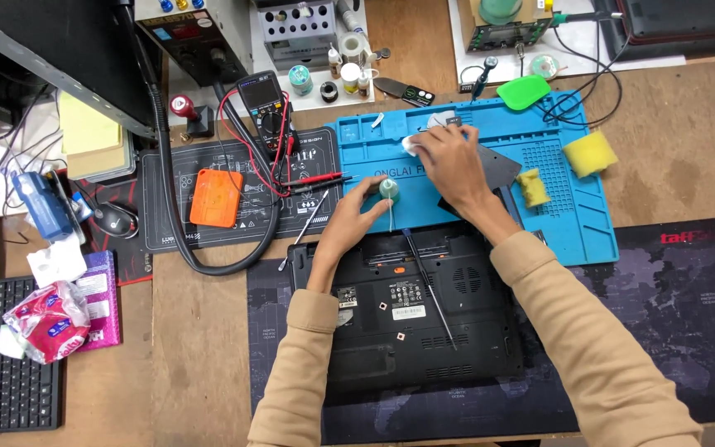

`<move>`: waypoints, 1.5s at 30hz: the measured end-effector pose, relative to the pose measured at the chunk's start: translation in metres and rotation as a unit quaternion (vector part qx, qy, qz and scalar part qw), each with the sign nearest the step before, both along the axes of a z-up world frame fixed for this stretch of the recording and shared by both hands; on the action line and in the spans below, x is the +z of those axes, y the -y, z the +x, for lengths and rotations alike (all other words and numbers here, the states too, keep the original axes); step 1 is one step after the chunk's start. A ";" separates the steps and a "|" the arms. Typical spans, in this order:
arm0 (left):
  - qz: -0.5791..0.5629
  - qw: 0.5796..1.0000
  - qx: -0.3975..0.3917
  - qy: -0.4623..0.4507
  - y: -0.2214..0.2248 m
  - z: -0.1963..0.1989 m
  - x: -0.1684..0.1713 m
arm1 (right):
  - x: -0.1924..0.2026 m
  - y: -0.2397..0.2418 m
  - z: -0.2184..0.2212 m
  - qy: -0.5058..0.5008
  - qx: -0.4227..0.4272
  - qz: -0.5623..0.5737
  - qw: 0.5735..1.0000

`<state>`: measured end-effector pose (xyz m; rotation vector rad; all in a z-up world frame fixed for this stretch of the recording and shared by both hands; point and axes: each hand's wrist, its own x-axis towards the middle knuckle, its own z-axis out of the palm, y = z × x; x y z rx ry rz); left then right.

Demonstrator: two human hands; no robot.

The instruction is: Disassembling a laptop to access internal components and applying maintenance materials.

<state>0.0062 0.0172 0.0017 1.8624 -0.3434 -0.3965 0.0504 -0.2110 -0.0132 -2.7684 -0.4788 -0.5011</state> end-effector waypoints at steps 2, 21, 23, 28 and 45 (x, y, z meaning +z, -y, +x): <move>0.003 1.000 0.001 0.002 0.000 0.000 -0.003 | -0.015 -0.004 0.007 0.015 0.003 -0.021 1.000; 0.009 1.000 -0.011 0.003 -0.001 0.005 -0.010 | -0.017 -0.041 -0.017 -0.047 0.066 -0.092 0.992; 0.011 1.000 -0.011 0.006 -0.004 0.000 -0.008 | -0.023 -0.030 -0.014 -0.033 0.064 -0.103 0.992; 0.025 0.999 -0.018 0.023 -0.003 0.001 -0.010 | -0.021 -0.004 -0.004 -0.048 0.023 -0.174 0.983; 0.034 0.999 -0.010 0.016 -0.004 0.003 -0.019 | 0.001 -0.035 0.011 -0.129 0.129 -0.048 0.982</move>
